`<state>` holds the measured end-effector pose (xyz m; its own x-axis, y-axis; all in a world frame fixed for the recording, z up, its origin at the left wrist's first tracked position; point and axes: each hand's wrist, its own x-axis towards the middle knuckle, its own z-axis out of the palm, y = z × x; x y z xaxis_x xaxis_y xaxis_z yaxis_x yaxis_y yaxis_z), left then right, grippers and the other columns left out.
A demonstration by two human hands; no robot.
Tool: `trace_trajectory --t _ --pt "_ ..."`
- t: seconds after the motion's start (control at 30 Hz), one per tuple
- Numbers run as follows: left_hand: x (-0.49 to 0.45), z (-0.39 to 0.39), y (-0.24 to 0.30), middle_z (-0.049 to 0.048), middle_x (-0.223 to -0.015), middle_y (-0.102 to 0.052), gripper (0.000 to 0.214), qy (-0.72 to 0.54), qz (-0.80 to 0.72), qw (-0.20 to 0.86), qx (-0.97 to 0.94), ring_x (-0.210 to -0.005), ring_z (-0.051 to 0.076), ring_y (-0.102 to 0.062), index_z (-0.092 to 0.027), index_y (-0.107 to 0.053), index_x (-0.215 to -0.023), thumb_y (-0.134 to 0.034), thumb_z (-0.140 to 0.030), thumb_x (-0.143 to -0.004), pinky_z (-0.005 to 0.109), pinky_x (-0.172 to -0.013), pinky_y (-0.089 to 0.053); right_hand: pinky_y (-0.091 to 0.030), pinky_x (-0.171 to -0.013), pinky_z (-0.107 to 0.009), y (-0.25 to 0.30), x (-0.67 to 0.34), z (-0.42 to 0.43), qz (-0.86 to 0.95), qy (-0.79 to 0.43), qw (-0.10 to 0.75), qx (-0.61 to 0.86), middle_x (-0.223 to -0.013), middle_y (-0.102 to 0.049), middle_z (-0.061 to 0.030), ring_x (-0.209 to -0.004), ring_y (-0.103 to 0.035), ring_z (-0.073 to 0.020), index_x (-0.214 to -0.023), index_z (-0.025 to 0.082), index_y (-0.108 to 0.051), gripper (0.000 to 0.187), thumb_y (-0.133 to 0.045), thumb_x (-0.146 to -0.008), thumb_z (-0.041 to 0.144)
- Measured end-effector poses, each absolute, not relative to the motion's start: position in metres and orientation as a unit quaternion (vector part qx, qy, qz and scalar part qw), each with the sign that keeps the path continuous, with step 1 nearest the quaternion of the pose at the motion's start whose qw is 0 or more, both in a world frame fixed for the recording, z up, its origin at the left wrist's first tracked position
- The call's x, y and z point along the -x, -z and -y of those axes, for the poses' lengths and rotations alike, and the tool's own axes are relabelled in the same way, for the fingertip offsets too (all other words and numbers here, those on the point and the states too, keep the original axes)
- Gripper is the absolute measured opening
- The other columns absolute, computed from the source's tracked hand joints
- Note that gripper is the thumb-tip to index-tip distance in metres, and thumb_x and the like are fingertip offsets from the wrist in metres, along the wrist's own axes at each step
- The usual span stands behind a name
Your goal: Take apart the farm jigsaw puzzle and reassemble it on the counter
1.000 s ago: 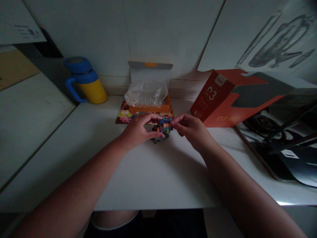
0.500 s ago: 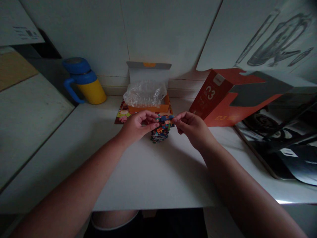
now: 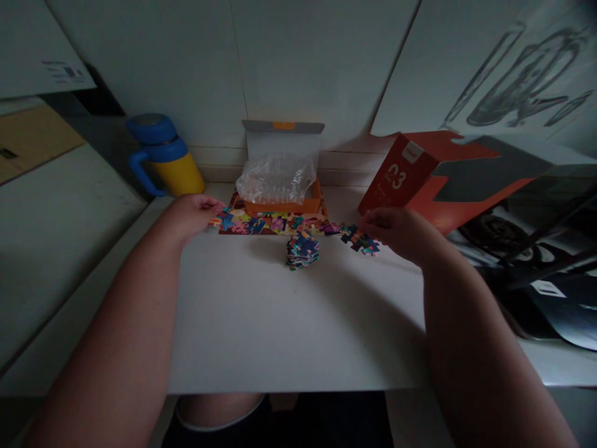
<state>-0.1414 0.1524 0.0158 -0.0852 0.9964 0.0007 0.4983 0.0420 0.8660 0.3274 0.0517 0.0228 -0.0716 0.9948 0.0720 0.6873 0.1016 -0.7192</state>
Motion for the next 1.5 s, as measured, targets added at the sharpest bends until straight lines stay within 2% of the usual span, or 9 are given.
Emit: trace_trajectory --t 0.17,0.37,0.53,0.67,0.8,1.07,1.2,1.3,1.5 --pt "0.144 -0.16 -0.003 0.0076 -0.084 -0.079 0.022 -0.278 -0.674 0.31 -0.61 -0.076 0.024 -0.071 -0.019 -0.075 -0.085 -0.078 -0.035 -0.07 0.032 -0.068 -0.053 -0.045 -0.062 -0.027 -0.019 -0.319 -0.051 0.752 -0.249 0.12 0.598 -0.08 -0.078 -0.0034 -0.067 -0.065 -0.0161 -0.092 0.02 -0.077 0.02 -0.067 -0.093 0.037" --pt "0.132 -0.157 0.005 0.0099 -0.086 -0.078 0.015 -0.228 -0.66 0.156 -0.698 -0.08 0.031 -0.073 -0.022 -0.074 -0.084 -0.077 -0.032 -0.073 0.04 -0.075 -0.053 -0.045 -0.068 -0.027 -0.011 -0.308 -0.056 0.766 -0.152 0.07 0.621 -0.087 -0.079 -0.0052 -0.075 -0.069 -0.0177 -0.094 0.02 -0.076 0.011 -0.065 -0.093 0.02" --pt "0.105 -0.141 -0.003 0.0098 -0.095 -0.08 0.021 -0.235 -0.597 0.094 -0.761 -0.089 0.028 -0.073 -0.022 -0.078 -0.095 -0.069 -0.041 -0.089 0.04 -0.085 -0.053 -0.043 -0.065 -0.028 -0.007 -0.31 -0.058 0.766 -0.065 0.062 0.637 -0.084 -0.077 -0.0066 -0.071 -0.066 -0.0186 -0.099 0.019 -0.076 0.012 -0.066 -0.095 0.024" --pt "0.072 -0.121 -0.012 0.0067 -0.107 -0.079 0.029 -0.269 -0.48 0.13 -0.825 -0.097 0.023 -0.071 -0.023 -0.077 -0.102 -0.062 -0.047 -0.097 0.035 -0.086 -0.054 -0.049 -0.075 -0.032 -0.003 -0.302 -0.057 0.77 -0.012 0.057 0.635 -0.102 -0.078 -0.0129 -0.088 -0.071 -0.0246 -0.114 0.017 -0.075 0.025 -0.059 -0.102 0.032" --pt "0.047 -0.102 -0.014 0.0063 -0.111 -0.078 0.034 -0.275 -0.402 0.177 -0.855 -0.102 0.023 -0.071 -0.023 -0.076 -0.111 -0.065 -0.053 -0.098 0.036 -0.091 -0.055 -0.053 -0.094 -0.034 0.006 -0.288 -0.057 0.793 -0.013 0.06 0.607 -0.12 -0.074 -0.0169 -0.113 -0.069 -0.0281 -0.127 0.016 -0.073 0.032 -0.055 -0.104 0.03" --pt "0.031 -0.084 -0.013 0.0096 -0.134 -0.071 0.058 -0.272 -0.324 0.274 -0.864 -0.115 0.026 -0.071 -0.028 -0.069 -0.132 -0.081 -0.059 -0.085 0.042 -0.1 -0.058 -0.055 -0.096 -0.037 0.015 -0.277 -0.058 0.783 -0.045 0.08 0.616 -0.134 -0.063 -0.0169 -0.111 -0.07 -0.0279 -0.152 0.025 -0.061 0.051 -0.056 -0.103 0.037" --pt "0.029 -0.083 -0.011 0.01 -0.138 -0.069 0.066 -0.266 -0.317 0.251 -0.875 -0.123 0.03 -0.067 -0.03 -0.069 -0.134 -0.087 -0.061 -0.078 0.047 -0.105 -0.055 -0.052 -0.104 -0.041 0.016 -0.275 -0.058 0.795 -0.03 0.103 0.597 -0.137 -0.064 -0.0183 -0.117 -0.067 -0.0308 -0.151 0.021 -0.062 0.05 -0.058 -0.103 0.036" --pt "0.027 -0.083 -0.008 0.0107 -0.137 -0.07 0.063 -0.264 -0.312 0.246 -0.879 -0.125 0.03 -0.066 -0.028 -0.07 -0.131 -0.087 -0.06 -0.079 0.048 -0.108 -0.053 -0.047 -0.109 -0.043 0.018 -0.275 -0.059 0.796 -0.022 0.112 0.594 -0.138 -0.067 -0.0185 -0.125 -0.063 -0.033 -0.148 0.016 -0.061 0.049 -0.057 -0.103 0.035" --pt "0.026 -0.083 -0.007 0.0096 -0.135 -0.071 0.055 -0.27 -0.306 0.243 -0.88 -0.125 0.028 -0.066 -0.028 -0.07 -0.129 -0.085 -0.054 -0.083 0.047 -0.108 -0.053 -0.046 -0.11 -0.043 0.022 -0.277 -0.06 0.791 -0.006 0.093 0.604 -0.135 -0.069 -0.0199 -0.122 -0.063 -0.0331 -0.138 0.012 -0.065 0.041 -0.052 -0.104 0.032"
